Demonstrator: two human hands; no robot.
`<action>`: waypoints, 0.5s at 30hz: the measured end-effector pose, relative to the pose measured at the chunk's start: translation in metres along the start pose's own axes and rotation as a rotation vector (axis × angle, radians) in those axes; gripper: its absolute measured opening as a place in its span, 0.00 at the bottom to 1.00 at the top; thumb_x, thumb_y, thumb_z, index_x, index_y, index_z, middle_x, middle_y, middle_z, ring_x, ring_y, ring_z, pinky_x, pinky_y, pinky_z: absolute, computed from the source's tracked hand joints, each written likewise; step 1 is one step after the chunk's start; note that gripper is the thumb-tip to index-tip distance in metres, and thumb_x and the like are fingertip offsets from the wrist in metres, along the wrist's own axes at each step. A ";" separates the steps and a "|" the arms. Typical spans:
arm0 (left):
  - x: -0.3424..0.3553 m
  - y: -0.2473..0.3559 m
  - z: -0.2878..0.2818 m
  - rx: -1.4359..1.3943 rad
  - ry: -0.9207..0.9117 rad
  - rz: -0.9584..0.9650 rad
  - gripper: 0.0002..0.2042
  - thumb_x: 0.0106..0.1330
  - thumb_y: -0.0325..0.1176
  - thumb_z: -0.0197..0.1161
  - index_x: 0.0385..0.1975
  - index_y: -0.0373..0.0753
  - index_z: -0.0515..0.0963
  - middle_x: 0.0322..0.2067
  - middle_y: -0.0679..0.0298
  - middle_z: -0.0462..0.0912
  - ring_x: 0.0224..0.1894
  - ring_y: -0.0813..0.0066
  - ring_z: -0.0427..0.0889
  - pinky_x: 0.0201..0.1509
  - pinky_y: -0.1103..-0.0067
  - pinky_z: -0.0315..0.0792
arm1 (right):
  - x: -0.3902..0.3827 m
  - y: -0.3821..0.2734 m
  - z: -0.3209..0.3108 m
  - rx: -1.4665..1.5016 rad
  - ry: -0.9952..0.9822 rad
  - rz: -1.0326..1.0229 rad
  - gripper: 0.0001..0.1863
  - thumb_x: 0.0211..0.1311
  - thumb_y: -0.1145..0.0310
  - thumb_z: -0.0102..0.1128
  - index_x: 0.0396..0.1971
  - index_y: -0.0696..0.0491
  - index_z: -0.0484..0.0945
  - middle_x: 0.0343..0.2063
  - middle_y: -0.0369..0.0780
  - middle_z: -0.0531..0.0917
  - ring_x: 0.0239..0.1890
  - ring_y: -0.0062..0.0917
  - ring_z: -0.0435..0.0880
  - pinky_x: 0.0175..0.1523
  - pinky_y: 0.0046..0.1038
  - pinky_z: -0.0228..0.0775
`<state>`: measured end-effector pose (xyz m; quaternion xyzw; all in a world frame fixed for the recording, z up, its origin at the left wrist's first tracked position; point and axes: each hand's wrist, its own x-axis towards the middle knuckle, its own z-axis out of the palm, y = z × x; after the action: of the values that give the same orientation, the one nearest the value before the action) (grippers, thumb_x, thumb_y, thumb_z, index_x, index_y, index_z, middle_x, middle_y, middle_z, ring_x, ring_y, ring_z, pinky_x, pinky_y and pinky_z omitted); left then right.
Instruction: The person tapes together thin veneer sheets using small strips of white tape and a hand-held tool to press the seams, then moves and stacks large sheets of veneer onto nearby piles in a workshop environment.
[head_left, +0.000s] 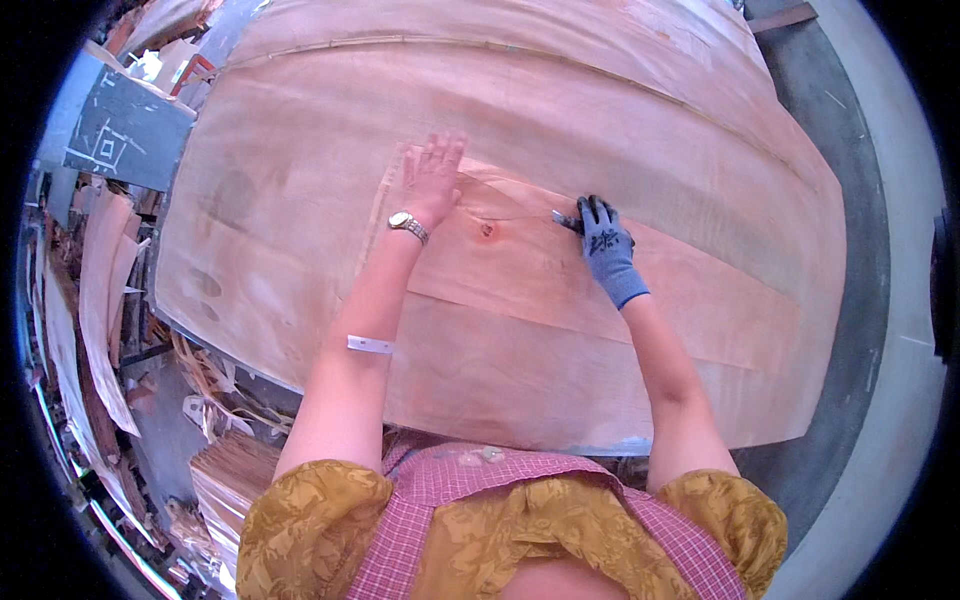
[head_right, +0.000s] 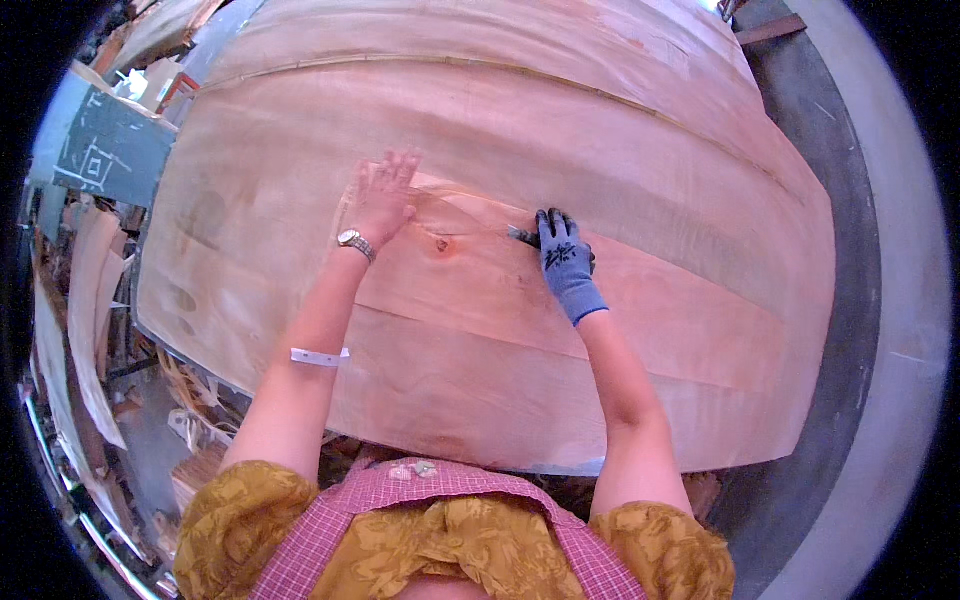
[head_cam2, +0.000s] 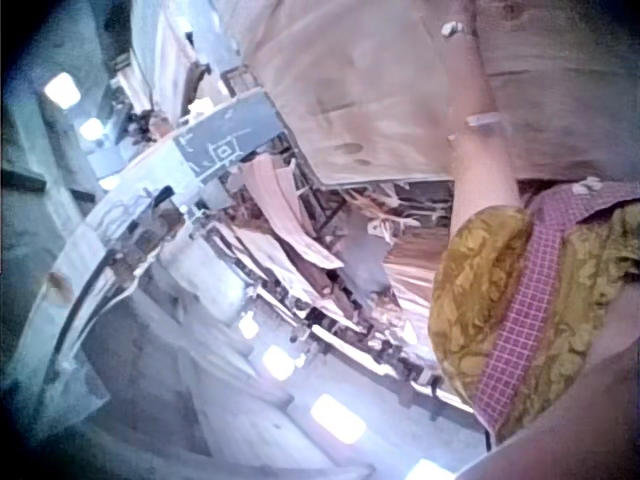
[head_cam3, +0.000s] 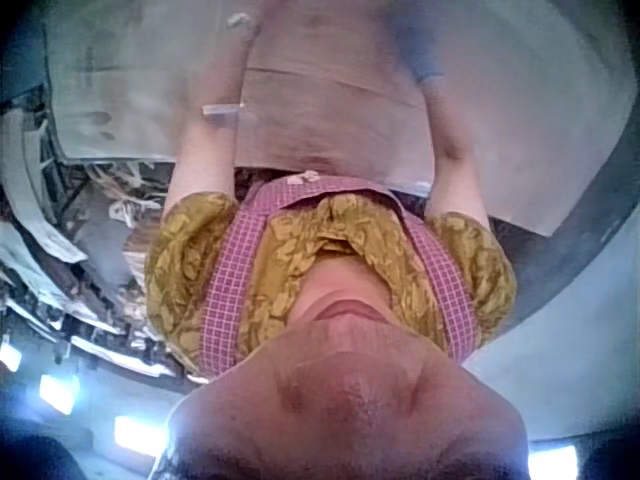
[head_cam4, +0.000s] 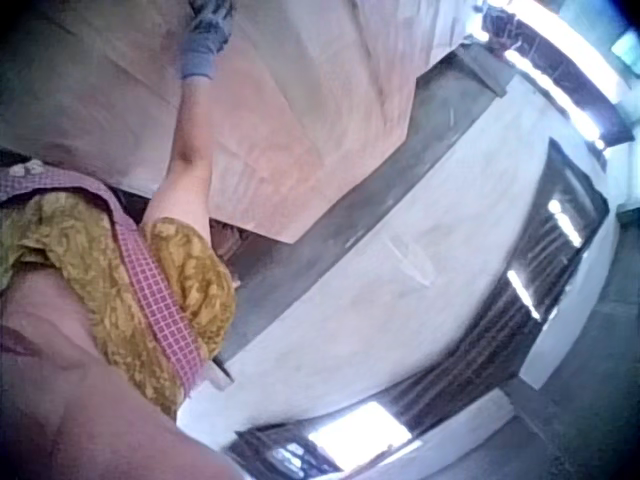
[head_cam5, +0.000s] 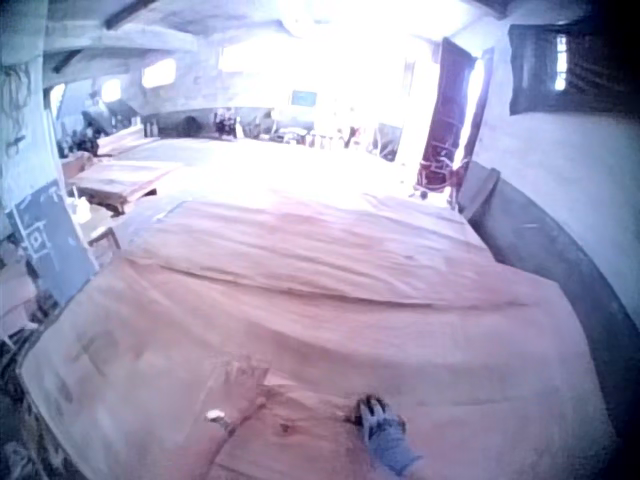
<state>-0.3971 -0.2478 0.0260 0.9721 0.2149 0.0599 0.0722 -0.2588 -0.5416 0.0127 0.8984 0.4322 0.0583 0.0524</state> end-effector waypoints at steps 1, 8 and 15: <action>0.002 -0.002 0.001 0.011 -0.058 0.075 0.49 0.52 0.38 0.71 0.72 0.52 0.46 0.68 0.59 0.57 0.73 0.63 0.50 0.74 0.51 0.36 | -0.002 0.003 0.004 0.021 -0.100 0.022 0.28 0.61 0.66 0.53 0.63 0.45 0.66 0.60 0.41 0.70 0.64 0.40 0.67 0.45 0.42 0.78; 0.010 0.010 -0.010 0.116 -0.045 0.261 0.20 0.57 0.25 0.58 0.51 0.47 0.73 0.45 0.63 0.79 0.55 0.68 0.74 0.69 0.56 0.50 | -0.004 0.003 0.020 0.037 0.258 0.014 0.27 0.57 0.62 0.59 0.59 0.45 0.70 0.50 0.39 0.75 0.51 0.35 0.74 0.43 0.41 0.78; 0.006 0.024 -0.013 0.113 -0.126 0.201 0.09 0.60 0.24 0.54 0.37 0.44 0.75 0.37 0.65 0.83 0.46 0.66 0.81 0.59 0.63 0.64 | -0.013 0.018 -0.010 0.054 0.260 -0.030 0.17 0.50 0.64 0.63 0.44 0.42 0.77 0.41 0.35 0.77 0.45 0.33 0.76 0.39 0.36 0.74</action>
<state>-0.3837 -0.2648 0.0435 0.9931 0.1144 -0.0067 0.0241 -0.2546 -0.5624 0.0249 0.8778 0.4500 0.1617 -0.0274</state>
